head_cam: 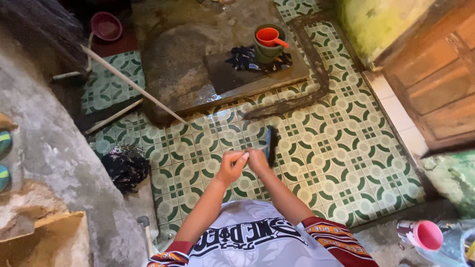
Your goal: The person attaches a broom head to a plastic pipe handle by wrapping a strip of material around the joint to secure it.
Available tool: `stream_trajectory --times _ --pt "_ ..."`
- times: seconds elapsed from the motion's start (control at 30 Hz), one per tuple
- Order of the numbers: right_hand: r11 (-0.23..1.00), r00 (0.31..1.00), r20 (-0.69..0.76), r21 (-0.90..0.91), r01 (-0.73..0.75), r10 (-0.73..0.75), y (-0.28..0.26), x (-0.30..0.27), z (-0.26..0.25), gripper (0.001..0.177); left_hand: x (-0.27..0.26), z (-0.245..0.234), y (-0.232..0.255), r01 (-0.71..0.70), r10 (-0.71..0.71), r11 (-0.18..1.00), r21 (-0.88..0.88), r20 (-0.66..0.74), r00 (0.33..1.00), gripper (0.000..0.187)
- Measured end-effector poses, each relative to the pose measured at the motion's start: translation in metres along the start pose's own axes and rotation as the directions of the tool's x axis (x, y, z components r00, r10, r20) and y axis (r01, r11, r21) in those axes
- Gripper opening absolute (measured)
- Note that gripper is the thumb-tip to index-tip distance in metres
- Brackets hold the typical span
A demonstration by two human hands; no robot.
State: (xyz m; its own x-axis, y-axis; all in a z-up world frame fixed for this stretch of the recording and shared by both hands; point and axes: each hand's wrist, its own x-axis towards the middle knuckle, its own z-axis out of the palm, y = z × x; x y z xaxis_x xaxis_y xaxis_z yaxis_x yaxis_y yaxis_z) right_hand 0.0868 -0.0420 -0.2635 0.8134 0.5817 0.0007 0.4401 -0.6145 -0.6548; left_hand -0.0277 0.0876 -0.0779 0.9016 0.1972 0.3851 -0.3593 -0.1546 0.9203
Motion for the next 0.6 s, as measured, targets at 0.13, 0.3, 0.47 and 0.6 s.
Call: stream_trajectory --times 0.13,0.3,0.47,0.6 --pt "0.846 0.984 0.14 0.533 0.021 -0.113 -0.013 0.012 0.048 0.016 0.004 -0.022 0.001 -0.075 0.072 0.997 0.036 0.063 0.995 0.029" --pt "0.765 0.953 0.05 0.61 0.206 -0.297 -0.033 0.05 0.066 0.019 0.032 -0.043 0.039 -0.343 0.339 0.915 0.214 0.056 0.939 0.028" --pt "0.941 0.973 0.065 0.277 0.196 -0.222 -0.033 0.094 0.025 0.026 0.054 -0.045 0.037 -0.25 0.236 0.958 0.141 0.11 0.965 0.031" --pt "0.966 0.966 -0.041 0.045 0.255 -0.254 -0.032 0.121 0.001 0.033 0.066 -0.055 0.0 -0.18 0.174 0.976 0.122 0.053 0.983 0.03"
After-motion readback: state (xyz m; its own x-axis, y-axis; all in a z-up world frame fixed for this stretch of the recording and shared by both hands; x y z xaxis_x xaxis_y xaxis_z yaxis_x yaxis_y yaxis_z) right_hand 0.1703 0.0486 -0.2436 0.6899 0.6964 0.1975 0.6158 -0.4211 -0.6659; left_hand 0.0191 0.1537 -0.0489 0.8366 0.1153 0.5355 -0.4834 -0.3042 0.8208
